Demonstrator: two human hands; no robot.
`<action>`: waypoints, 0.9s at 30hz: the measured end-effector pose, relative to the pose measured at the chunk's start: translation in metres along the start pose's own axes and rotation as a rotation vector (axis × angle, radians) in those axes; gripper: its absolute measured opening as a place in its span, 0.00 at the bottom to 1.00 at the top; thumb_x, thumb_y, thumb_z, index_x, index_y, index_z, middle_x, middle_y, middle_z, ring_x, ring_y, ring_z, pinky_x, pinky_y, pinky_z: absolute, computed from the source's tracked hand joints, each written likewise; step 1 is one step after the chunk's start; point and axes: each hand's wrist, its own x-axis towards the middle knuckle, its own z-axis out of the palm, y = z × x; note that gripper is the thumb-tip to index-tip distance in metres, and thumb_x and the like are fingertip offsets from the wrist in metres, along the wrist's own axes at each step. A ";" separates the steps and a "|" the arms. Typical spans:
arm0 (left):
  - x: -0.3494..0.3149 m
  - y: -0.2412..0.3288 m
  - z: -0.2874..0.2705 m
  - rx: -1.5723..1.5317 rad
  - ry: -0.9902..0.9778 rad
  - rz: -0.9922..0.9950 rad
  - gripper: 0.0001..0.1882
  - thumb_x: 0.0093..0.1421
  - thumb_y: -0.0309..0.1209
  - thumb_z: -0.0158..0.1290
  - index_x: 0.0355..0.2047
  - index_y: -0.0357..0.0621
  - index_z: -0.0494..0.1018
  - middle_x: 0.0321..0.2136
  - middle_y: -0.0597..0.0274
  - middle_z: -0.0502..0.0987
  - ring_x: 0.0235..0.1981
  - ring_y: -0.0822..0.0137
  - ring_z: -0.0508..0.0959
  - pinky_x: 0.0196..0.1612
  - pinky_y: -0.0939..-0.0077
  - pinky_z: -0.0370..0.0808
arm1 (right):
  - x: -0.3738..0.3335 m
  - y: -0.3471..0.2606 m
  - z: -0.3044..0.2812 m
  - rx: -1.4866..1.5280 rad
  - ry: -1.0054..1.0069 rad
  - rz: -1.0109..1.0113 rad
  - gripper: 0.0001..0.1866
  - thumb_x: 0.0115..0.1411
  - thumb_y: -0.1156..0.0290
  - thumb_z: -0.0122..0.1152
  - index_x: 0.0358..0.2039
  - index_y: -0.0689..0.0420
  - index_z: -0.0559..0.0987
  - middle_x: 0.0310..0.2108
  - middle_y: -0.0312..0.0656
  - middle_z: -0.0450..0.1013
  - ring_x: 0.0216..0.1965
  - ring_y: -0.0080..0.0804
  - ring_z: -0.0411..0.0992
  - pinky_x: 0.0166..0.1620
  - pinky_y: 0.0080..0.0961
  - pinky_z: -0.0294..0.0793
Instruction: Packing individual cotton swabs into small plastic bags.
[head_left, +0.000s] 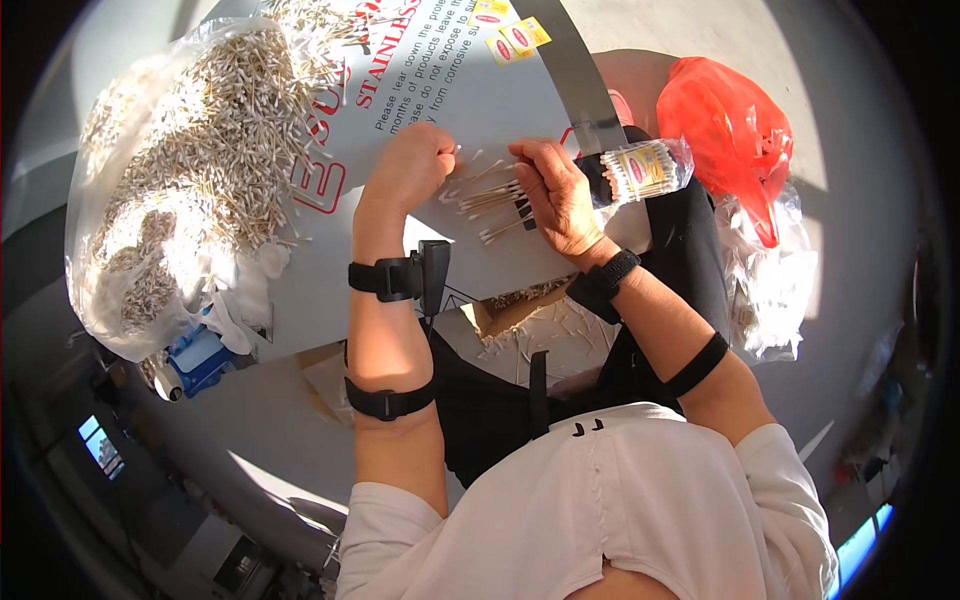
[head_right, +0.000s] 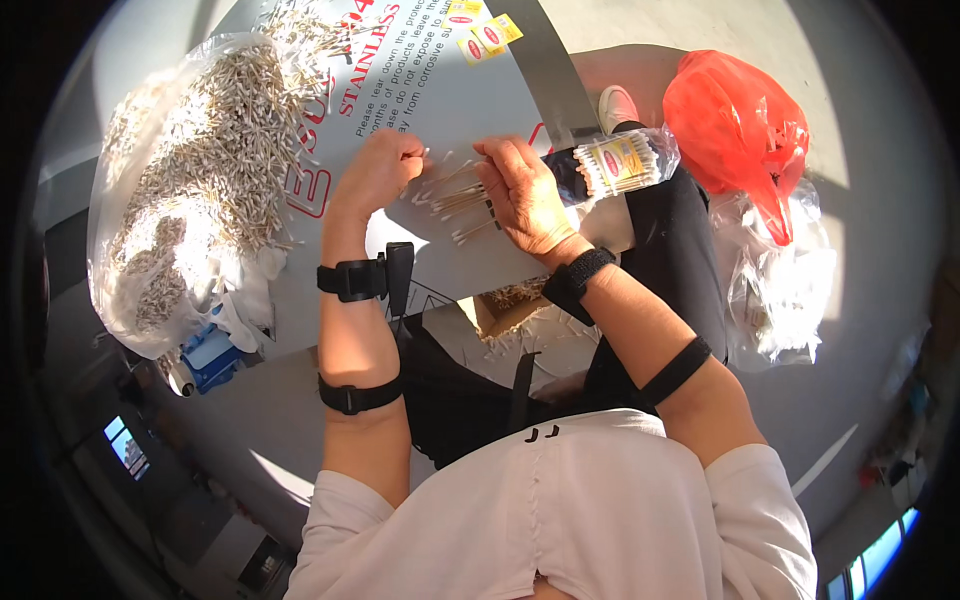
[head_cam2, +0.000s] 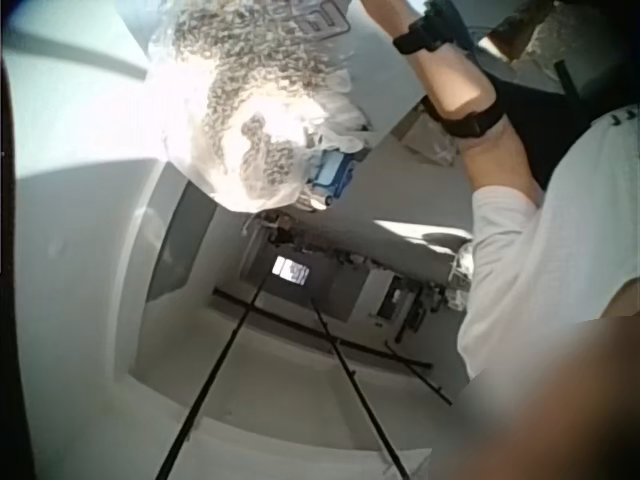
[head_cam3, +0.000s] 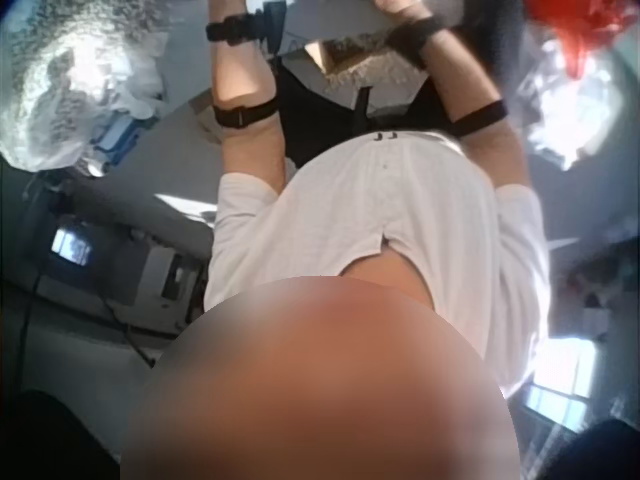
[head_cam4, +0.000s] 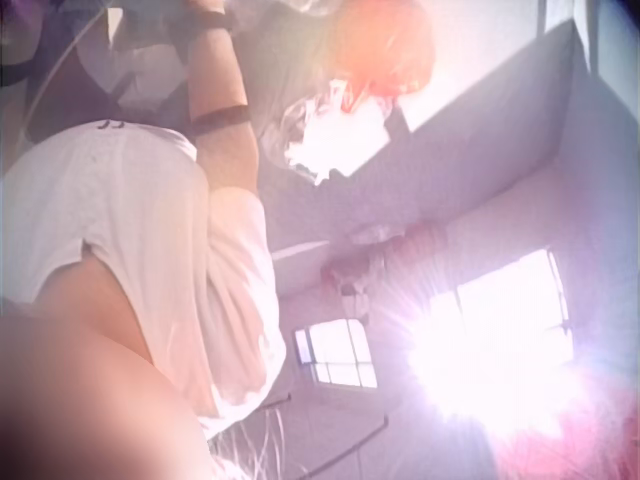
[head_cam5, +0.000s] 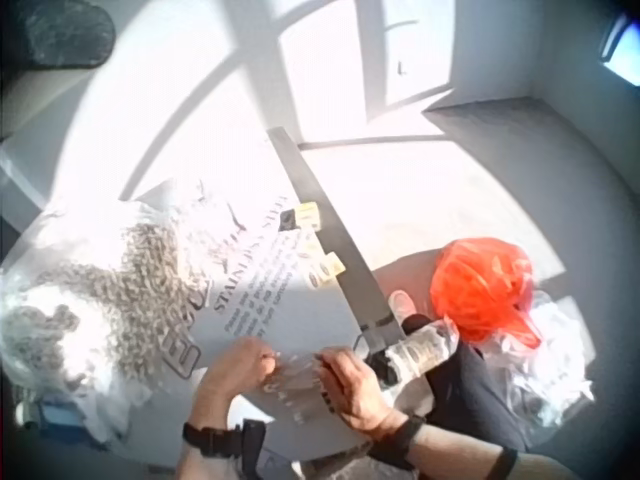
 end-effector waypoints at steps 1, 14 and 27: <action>0.002 0.002 -0.002 0.050 0.018 -0.027 0.06 0.52 0.27 0.56 0.27 0.37 0.75 0.26 0.49 0.77 0.29 0.49 0.76 0.33 0.61 0.71 | 0.000 0.001 0.000 -0.005 0.000 0.004 0.10 0.62 0.79 0.54 0.44 0.63 0.73 0.38 0.51 0.71 0.38 0.50 0.72 0.44 0.33 0.73; -0.029 0.025 0.026 -0.023 0.250 0.069 0.09 0.48 0.23 0.60 0.28 0.35 0.72 0.28 0.55 0.73 0.33 0.58 0.75 0.36 0.64 0.72 | -0.001 0.010 0.001 -0.011 0.068 -0.055 0.09 0.60 0.84 0.53 0.41 0.62 0.72 0.38 0.48 0.71 0.39 0.46 0.72 0.44 0.30 0.73; -0.022 0.000 0.045 -0.084 0.407 0.043 0.02 0.53 0.17 0.51 0.27 0.32 0.69 0.27 0.53 0.74 0.27 0.61 0.76 0.32 0.68 0.73 | -0.001 0.007 0.003 -0.004 0.072 -0.045 0.09 0.60 0.83 0.54 0.41 0.61 0.73 0.37 0.49 0.71 0.38 0.47 0.72 0.42 0.31 0.74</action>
